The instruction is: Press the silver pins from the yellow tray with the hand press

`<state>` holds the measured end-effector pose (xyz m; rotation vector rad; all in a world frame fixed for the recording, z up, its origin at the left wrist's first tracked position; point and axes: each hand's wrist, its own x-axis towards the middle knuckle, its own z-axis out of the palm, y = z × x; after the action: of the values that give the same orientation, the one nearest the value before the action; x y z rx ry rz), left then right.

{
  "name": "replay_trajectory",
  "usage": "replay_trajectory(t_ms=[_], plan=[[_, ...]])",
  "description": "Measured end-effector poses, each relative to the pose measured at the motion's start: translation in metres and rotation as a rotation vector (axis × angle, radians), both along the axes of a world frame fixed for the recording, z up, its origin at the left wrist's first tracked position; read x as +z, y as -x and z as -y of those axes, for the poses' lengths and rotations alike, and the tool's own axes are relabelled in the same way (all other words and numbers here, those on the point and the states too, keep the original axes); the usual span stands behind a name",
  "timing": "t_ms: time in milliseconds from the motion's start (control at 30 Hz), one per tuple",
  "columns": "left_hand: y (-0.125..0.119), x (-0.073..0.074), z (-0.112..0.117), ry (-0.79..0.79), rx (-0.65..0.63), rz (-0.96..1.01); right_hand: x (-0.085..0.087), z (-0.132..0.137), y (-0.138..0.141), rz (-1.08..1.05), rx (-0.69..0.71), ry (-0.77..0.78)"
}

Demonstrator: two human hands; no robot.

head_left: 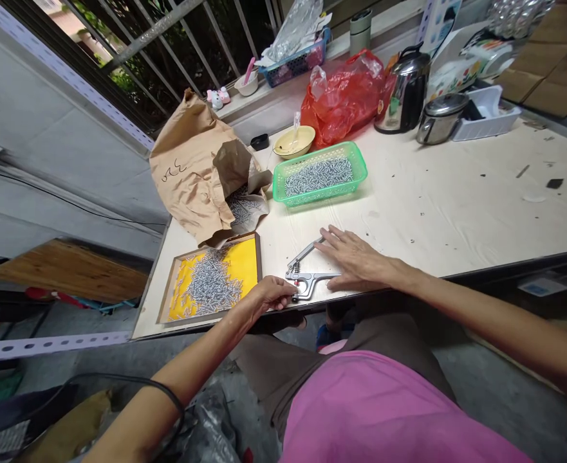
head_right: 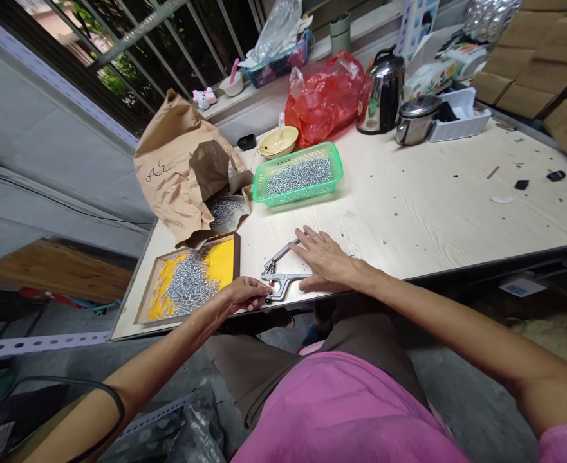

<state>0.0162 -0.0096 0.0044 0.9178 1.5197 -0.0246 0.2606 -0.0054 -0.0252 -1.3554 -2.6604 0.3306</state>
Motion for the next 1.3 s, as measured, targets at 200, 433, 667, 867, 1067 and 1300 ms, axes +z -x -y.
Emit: replay_trajectory(t_ms=[200,433,667,867,1067,1300], plan=[[-0.001,0.001,0.001,-0.015,-0.014,-0.018,-0.002,-0.034,0.001,0.049,0.119,0.025],[-0.001,-0.001,0.001,-0.021,-0.016,-0.016,0.014,-0.022,0.005,0.081,0.074,0.021],[-0.003,0.004,0.021,-0.363,-0.093,-0.250,0.024,-0.003,0.002,0.009,0.042,0.050],[-0.028,0.001,0.018,-1.130,-0.637,-0.375,0.033,0.006,0.004,0.006,0.026,0.089],[-0.046,-0.009,-0.009,-1.143,-0.957,-0.313,0.031,0.008,-0.007,0.049,-0.025,0.121],[-0.060,-0.003,-0.020,-1.151,-1.110,-0.352,0.034,0.006,-0.005,0.099,-0.052,0.132]])
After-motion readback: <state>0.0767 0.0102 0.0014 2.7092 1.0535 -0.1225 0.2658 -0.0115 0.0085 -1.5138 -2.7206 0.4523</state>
